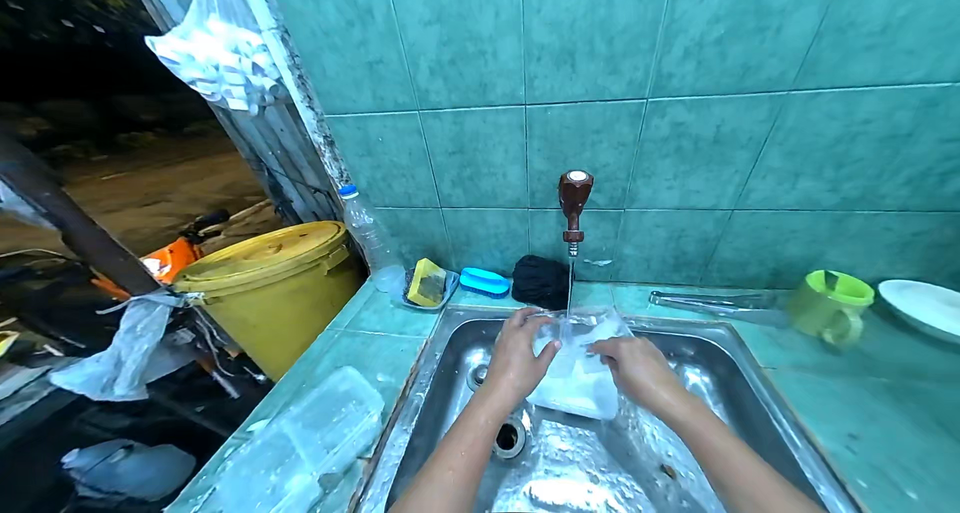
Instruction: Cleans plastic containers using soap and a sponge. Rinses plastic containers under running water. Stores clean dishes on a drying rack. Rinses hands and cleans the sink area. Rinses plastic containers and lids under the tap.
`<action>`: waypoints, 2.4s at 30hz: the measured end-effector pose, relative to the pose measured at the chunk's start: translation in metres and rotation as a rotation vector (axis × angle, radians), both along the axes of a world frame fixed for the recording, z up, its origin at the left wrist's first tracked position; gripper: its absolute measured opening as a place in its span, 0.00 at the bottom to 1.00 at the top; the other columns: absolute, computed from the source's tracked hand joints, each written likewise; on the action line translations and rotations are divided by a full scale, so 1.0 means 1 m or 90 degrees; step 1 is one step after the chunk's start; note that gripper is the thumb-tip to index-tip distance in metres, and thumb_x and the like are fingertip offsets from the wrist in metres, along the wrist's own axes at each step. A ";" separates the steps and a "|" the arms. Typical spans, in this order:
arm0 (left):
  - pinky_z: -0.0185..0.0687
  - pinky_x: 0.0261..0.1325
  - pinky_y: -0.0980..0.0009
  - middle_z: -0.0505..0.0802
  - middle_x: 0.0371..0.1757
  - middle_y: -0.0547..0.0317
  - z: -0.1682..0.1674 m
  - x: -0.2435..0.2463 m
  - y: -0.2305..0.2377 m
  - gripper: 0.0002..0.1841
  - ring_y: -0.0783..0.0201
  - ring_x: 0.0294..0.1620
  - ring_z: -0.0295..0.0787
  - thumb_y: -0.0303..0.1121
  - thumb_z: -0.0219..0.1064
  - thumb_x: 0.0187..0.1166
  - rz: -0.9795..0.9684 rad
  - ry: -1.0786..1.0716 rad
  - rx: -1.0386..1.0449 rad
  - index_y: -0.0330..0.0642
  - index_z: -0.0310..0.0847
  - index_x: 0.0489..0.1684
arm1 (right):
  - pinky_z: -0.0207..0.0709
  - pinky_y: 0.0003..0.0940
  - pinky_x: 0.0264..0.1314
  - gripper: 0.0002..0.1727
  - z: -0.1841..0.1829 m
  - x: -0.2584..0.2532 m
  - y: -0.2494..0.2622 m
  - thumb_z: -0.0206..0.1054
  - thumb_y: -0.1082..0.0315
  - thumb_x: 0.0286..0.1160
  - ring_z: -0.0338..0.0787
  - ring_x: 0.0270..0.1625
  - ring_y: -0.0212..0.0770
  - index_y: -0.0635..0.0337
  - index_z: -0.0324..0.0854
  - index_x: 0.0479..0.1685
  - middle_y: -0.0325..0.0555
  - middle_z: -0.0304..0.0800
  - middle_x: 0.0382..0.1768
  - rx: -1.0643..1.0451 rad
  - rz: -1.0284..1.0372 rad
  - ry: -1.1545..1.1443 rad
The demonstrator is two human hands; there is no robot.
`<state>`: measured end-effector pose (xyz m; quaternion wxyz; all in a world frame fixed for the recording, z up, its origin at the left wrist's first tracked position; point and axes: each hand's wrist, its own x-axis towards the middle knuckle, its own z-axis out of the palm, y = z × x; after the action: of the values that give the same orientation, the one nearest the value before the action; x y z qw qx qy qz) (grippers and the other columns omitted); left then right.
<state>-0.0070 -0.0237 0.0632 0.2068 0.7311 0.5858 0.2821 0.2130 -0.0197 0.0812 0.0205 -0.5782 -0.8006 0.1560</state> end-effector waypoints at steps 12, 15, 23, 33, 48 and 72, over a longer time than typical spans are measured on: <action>0.70 0.82 0.48 0.64 0.90 0.40 -0.001 -0.002 -0.003 0.37 0.44 0.87 0.66 0.49 0.72 0.78 0.064 -0.127 0.016 0.48 0.66 0.88 | 0.72 0.50 0.76 0.22 -0.007 0.001 0.015 0.52 0.74 0.87 0.90 0.60 0.49 0.54 0.84 0.72 0.53 0.93 0.55 -0.005 -0.090 0.216; 0.66 0.85 0.48 0.60 0.92 0.39 -0.005 0.001 -0.003 0.45 0.45 0.90 0.61 0.49 0.74 0.76 0.062 -0.198 0.013 0.47 0.55 0.93 | 0.86 0.32 0.50 0.20 -0.029 -0.001 0.020 0.54 0.80 0.84 0.90 0.39 0.36 0.69 0.77 0.71 0.49 0.90 0.41 -0.097 -0.135 0.649; 0.62 0.86 0.43 0.59 0.92 0.35 0.022 0.012 0.012 0.47 0.40 0.90 0.58 0.51 0.73 0.77 0.083 -0.246 0.046 0.43 0.51 0.94 | 0.73 0.25 0.25 0.19 -0.038 0.000 0.017 0.47 0.71 0.91 0.78 0.23 0.31 0.61 0.74 0.74 0.38 0.78 0.26 -0.275 -0.371 0.938; 0.82 0.60 0.39 0.87 0.64 0.41 0.206 0.043 0.100 0.27 0.42 0.61 0.88 0.56 0.58 0.88 -0.054 0.250 0.233 0.51 0.75 0.78 | 0.82 0.36 0.45 0.17 -0.031 -0.006 0.011 0.64 0.63 0.83 0.86 0.34 0.36 0.63 0.83 0.63 0.45 0.88 0.35 0.009 -0.076 0.477; 0.84 0.52 0.45 0.91 0.48 0.45 0.215 0.064 0.100 0.20 0.46 0.55 0.91 0.49 0.55 0.89 0.040 0.352 0.188 0.41 0.82 0.57 | 0.51 0.60 0.89 0.15 -0.018 -0.022 -0.003 0.59 0.65 0.86 0.90 0.65 0.49 0.56 0.89 0.59 0.46 0.96 0.53 0.162 0.000 0.134; 0.68 0.81 0.41 0.62 0.90 0.37 0.007 -0.015 0.005 0.46 0.39 0.87 0.63 0.52 0.75 0.73 0.097 -0.216 0.016 0.49 0.58 0.93 | 0.86 0.32 0.47 0.11 -0.033 -0.018 0.026 0.59 0.75 0.87 0.90 0.37 0.37 0.71 0.84 0.57 0.50 0.90 0.39 -0.084 -0.267 0.849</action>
<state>-0.0216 -0.0183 0.0702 0.2713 0.6290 0.5926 0.4238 0.1949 0.0064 0.0478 0.5016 -0.5015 -0.4773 0.5187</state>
